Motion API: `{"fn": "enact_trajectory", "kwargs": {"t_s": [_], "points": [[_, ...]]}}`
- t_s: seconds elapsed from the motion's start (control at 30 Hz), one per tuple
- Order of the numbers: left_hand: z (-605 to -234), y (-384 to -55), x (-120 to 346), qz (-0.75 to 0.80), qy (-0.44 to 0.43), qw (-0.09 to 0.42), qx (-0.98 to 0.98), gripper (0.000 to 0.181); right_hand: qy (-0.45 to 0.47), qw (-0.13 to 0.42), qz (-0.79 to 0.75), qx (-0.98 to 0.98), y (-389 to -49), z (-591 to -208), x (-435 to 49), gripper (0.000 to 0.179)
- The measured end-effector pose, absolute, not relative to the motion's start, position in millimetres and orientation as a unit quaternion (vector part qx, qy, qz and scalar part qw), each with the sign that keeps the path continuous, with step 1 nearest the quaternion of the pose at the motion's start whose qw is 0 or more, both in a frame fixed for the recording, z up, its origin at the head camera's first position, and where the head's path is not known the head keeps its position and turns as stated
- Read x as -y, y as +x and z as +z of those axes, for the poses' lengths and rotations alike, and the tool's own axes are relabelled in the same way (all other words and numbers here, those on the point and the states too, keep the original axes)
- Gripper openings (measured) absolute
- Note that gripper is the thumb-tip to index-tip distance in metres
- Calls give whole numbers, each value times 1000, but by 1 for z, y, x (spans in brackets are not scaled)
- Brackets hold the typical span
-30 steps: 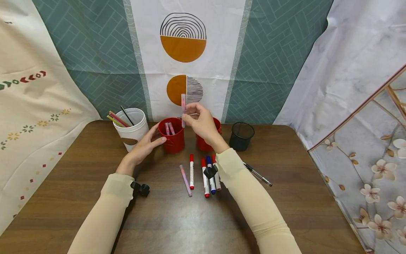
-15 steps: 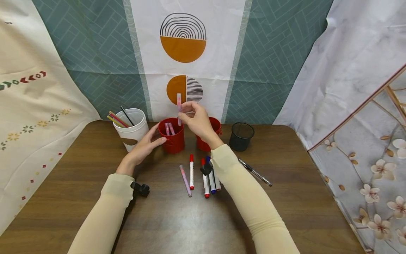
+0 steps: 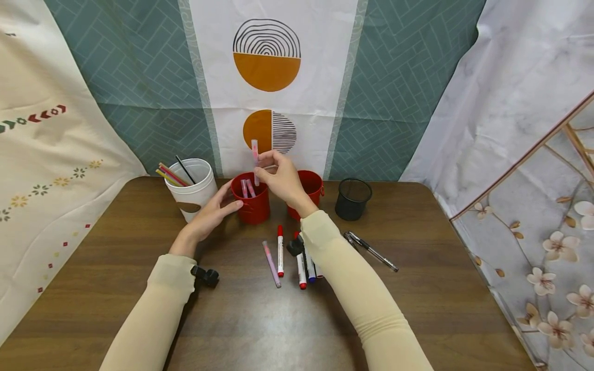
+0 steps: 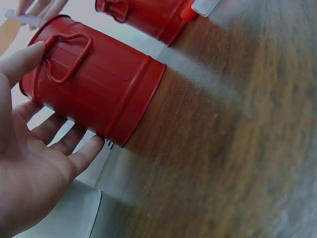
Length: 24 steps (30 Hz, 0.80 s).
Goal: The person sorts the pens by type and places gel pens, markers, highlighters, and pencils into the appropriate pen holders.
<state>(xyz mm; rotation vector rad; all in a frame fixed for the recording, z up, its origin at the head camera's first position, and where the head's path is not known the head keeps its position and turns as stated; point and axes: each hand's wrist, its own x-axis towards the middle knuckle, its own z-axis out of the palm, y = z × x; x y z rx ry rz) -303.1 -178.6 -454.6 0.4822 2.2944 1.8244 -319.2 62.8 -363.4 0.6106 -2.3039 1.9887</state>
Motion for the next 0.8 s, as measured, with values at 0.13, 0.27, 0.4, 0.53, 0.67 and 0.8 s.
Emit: {"fn": "enact_trajectory", "kwargs": {"t_s": [0.13, 0.27, 0.4, 0.53, 0.67, 0.8], "points": [[-456, -304, 179, 614, 163, 84, -767, 78, 192, 17, 637, 746, -319, -367, -61, 30], [-456, -304, 179, 616, 163, 83, -766, 77, 190, 15, 636, 748, -321, -372, -59, 31], [-455, -303, 178, 615, 163, 85, -766, 78, 188, 14, 633, 751, -321, -376, -58, 31], [-454, -302, 178, 616, 164, 85, -766, 78, 188, 16, 632, 752, -321, -377, -57, 29], [-454, -302, 178, 616, 163, 85, -766, 78, 188, 18, 632, 752, -322, -377, -56, 27], [-454, -302, 178, 616, 163, 84, -766, 78, 189, 22, 625, 757, -322, -379, -56, 25]]}}
